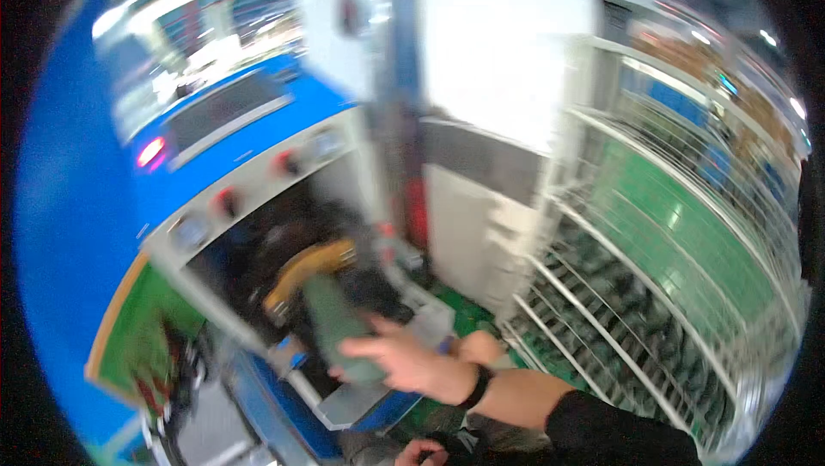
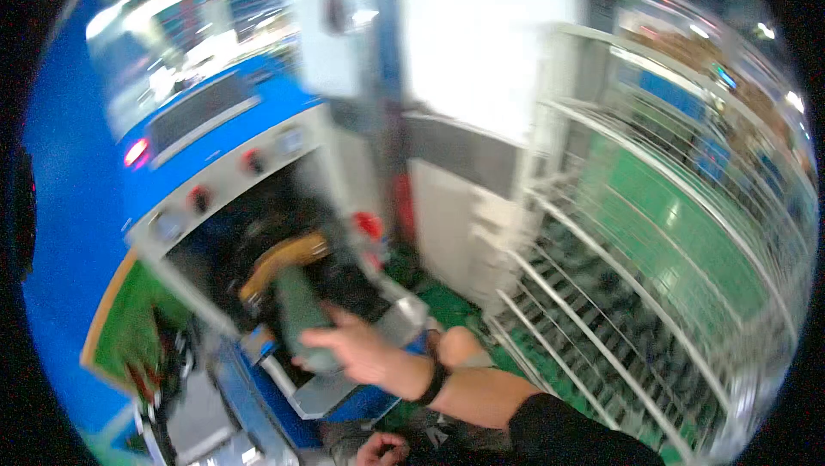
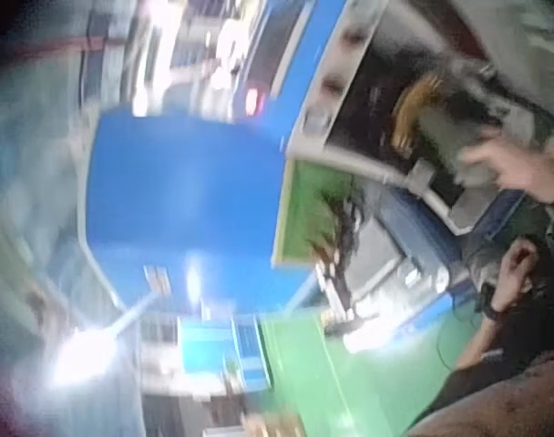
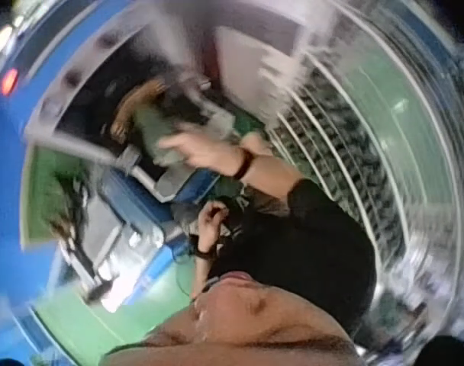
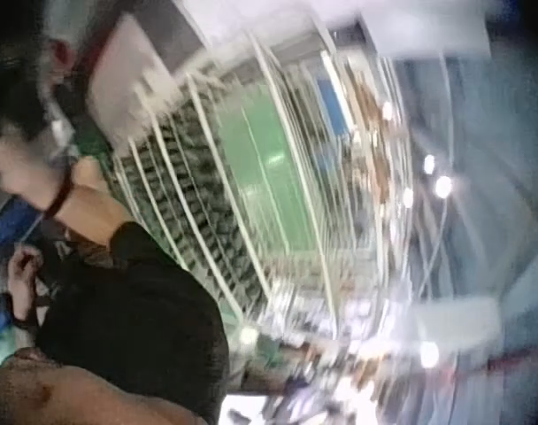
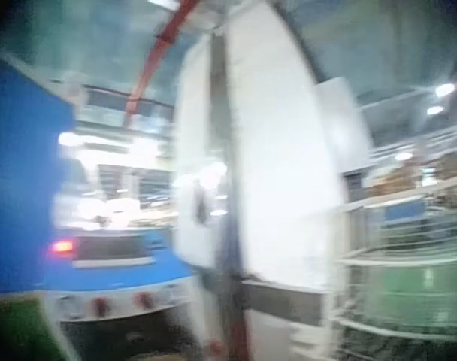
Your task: Operating a molding/lasting machine to shape sneakers and then placing them on a drying or storage rack.
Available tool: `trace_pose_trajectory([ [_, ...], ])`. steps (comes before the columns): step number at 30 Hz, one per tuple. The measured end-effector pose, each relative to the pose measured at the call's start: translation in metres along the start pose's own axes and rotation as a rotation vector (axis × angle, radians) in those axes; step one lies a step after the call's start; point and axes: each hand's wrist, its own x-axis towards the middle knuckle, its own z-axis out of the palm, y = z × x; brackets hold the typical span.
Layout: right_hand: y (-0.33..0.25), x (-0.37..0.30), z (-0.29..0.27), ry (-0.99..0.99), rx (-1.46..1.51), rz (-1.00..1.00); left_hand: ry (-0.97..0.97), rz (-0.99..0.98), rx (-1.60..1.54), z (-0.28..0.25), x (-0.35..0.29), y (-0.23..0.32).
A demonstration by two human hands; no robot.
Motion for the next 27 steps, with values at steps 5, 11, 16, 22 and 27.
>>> trace_pose_trajectory([
  [5,-0.021,-0.079,-0.054,0.006,-0.407,-0.304,-0.039,-0.134,0.111,-0.004,-0.017,-0.01],
  [11,-0.016,-0.302,-0.188,0.589,-0.056,-0.462,-0.062,-0.266,0.139,-0.026,0.019,-0.038],
  [16,0.039,-0.479,-0.229,1.038,0.432,-0.932,-0.221,-0.078,0.593,-0.027,0.042,-0.069],
  [22,0.056,-0.612,-0.272,0.925,0.87,-1.48,-0.162,0.131,0.959,0.048,0.04,-0.018],
  [27,0.077,-0.705,-0.349,1.067,0.937,-1.329,0.02,-0.001,0.921,0.066,0.06,-0.002],
])
